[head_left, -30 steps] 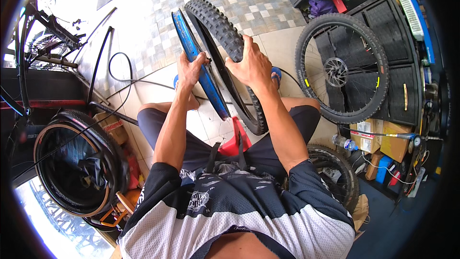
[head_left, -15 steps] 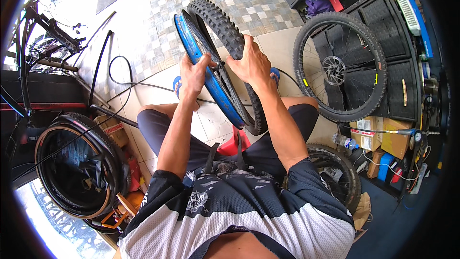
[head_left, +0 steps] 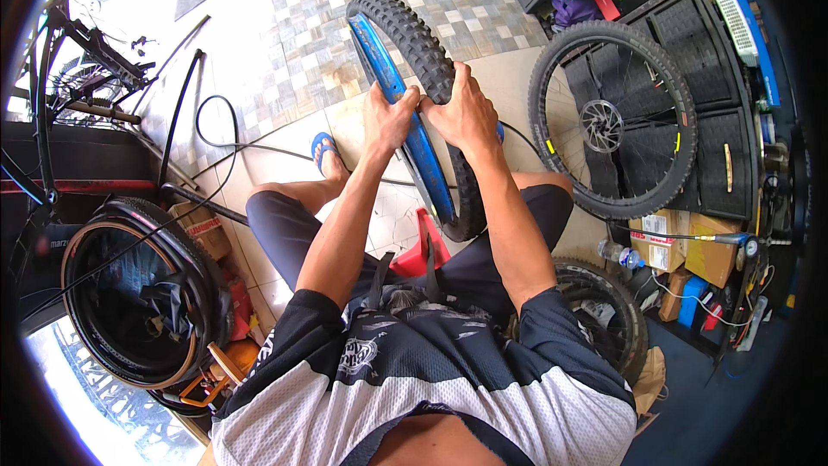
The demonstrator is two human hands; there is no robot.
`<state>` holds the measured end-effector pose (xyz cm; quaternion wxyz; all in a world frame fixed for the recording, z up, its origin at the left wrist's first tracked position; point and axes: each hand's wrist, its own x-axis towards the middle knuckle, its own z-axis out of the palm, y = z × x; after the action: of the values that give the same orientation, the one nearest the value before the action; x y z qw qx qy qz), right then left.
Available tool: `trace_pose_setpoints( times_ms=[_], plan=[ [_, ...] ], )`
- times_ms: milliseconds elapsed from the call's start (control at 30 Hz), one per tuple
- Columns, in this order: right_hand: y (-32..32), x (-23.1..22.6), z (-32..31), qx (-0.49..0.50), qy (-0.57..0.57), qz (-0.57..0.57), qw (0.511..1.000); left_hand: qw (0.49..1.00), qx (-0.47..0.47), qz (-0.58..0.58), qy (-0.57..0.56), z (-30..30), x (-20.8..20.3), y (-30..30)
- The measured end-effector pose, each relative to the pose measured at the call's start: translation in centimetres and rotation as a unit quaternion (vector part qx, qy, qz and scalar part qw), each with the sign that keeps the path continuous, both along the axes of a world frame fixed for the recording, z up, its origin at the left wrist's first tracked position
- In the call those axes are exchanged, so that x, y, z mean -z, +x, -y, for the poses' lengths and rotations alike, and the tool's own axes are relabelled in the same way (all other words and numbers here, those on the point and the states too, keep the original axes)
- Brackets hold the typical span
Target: The person removes a bicycle tire from a rim, then installs a new tire onto the rim using tire levers. The person also handles a new inner tube and prepares it for installation.
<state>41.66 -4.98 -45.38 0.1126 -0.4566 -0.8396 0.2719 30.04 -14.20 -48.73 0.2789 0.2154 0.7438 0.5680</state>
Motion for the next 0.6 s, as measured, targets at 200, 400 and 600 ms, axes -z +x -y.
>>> trace_pose_setpoints(
  times_ms=[200,400,600],
  plan=[
    [0.6,-0.8,-0.7,0.017,-0.021,0.011,1.000,0.997,0.006,0.013,0.073,-2.1,2.2,0.4],
    [1.5,-0.9,-0.9,0.027,-0.033,0.009,0.999,0.998,0.025,-0.059,-0.002,-4.0,3.2,-1.0],
    [1.0,-1.0,-2.6,0.036,-0.022,0.018,0.999,0.995,0.013,-0.101,-0.007,-1.9,1.9,3.4]
  ],
)
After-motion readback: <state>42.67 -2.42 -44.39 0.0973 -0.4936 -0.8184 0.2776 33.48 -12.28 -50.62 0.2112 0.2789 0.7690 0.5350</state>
